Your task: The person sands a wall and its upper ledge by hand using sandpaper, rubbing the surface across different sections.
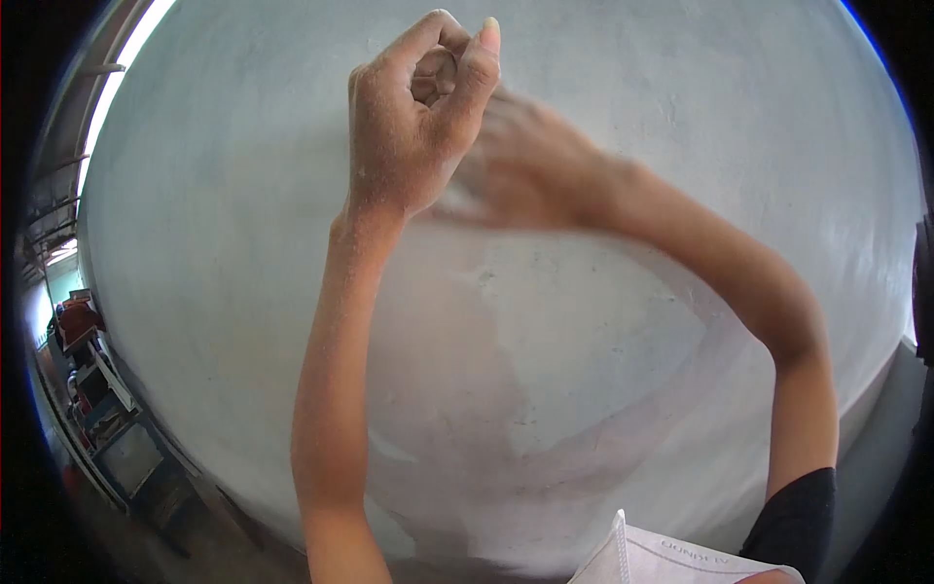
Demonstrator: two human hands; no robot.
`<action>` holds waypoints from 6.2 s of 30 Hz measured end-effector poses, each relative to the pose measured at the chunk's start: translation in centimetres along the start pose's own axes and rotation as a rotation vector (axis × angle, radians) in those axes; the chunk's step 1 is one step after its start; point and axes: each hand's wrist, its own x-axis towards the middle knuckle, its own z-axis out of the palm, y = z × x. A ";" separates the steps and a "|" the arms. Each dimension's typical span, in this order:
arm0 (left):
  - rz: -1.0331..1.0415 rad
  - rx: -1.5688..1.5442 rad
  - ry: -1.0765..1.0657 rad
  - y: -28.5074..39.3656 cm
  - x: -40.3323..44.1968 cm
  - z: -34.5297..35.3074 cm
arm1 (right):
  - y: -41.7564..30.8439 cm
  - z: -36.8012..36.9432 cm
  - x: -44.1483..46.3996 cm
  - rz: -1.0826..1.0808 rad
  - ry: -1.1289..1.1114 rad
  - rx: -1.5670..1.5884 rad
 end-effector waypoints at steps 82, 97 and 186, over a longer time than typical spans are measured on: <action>0.152 0.256 -0.109 6.9 -13.8 -8.5 | -15.0 -0.2 -24.6 0.807 -0.041 0.022; -0.151 -0.246 -0.383 6.4 -27.6 4.7 | -10.3 -3.5 -26.4 1.015 0.003 -0.093; -1.156 0.183 0.059 18.1 -38.2 4.0 | -11.3 3.4 -19.6 0.522 -0.050 0.248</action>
